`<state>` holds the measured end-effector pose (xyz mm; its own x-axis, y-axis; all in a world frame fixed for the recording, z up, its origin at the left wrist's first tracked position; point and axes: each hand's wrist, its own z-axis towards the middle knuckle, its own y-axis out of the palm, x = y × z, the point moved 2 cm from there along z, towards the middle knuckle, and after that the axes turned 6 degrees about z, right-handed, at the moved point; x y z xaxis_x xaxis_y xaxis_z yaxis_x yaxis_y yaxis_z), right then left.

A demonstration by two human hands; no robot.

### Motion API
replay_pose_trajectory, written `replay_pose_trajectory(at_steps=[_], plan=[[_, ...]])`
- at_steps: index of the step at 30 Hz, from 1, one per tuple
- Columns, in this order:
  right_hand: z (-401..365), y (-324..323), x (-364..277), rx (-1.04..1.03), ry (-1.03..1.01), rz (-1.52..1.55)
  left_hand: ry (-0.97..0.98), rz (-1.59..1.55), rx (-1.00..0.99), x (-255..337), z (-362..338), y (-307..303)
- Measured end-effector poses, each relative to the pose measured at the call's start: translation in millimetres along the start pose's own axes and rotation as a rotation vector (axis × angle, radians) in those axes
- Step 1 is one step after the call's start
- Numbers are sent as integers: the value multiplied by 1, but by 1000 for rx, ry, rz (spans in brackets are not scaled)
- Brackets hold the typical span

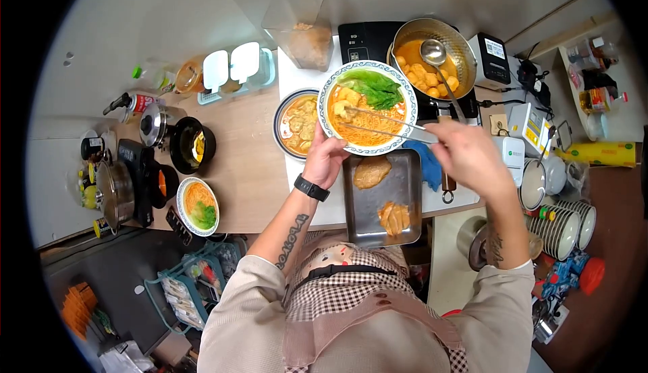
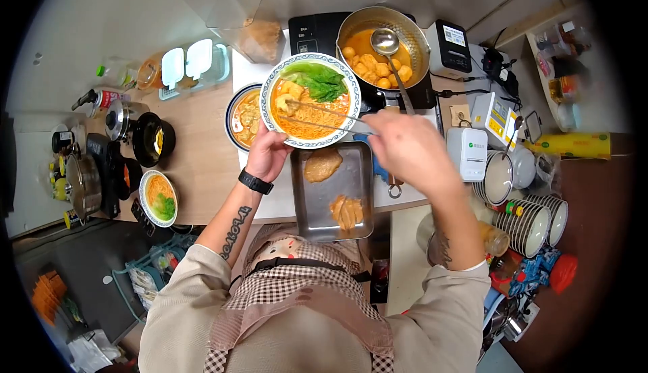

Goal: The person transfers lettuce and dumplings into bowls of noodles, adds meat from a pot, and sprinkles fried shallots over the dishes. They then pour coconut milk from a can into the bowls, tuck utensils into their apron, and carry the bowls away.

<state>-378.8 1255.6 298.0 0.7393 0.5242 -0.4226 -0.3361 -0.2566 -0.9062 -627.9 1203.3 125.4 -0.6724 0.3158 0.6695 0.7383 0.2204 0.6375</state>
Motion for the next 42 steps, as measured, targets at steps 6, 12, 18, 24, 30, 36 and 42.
replay_pose_trajectory(at_steps=[6, 12, 18, 24, 30, 36, 42], plan=[[21, -55, 54, 93, 261, -327, 27, 37, -4, 7, 0, -5], [61, -25, 109, -52, 325, -352, 33, 84, 34, 8, 0, -4], [26, -62, 79, 98, 251, -255, 41, 26, 30, 8, -5, -6], [-6, -72, 21, 51, 187, -25, 48, 15, 0, 6, 3, -2], [2, -17, -2, -86, -14, -11, 43, 44, -2, 8, 4, 6], [7, -32, 12, -34, 7, 11, 59, 67, 9, 8, 1, 0], [45, -49, 89, -82, 262, -374, 65, 20, 4, 13, 2, 1]])
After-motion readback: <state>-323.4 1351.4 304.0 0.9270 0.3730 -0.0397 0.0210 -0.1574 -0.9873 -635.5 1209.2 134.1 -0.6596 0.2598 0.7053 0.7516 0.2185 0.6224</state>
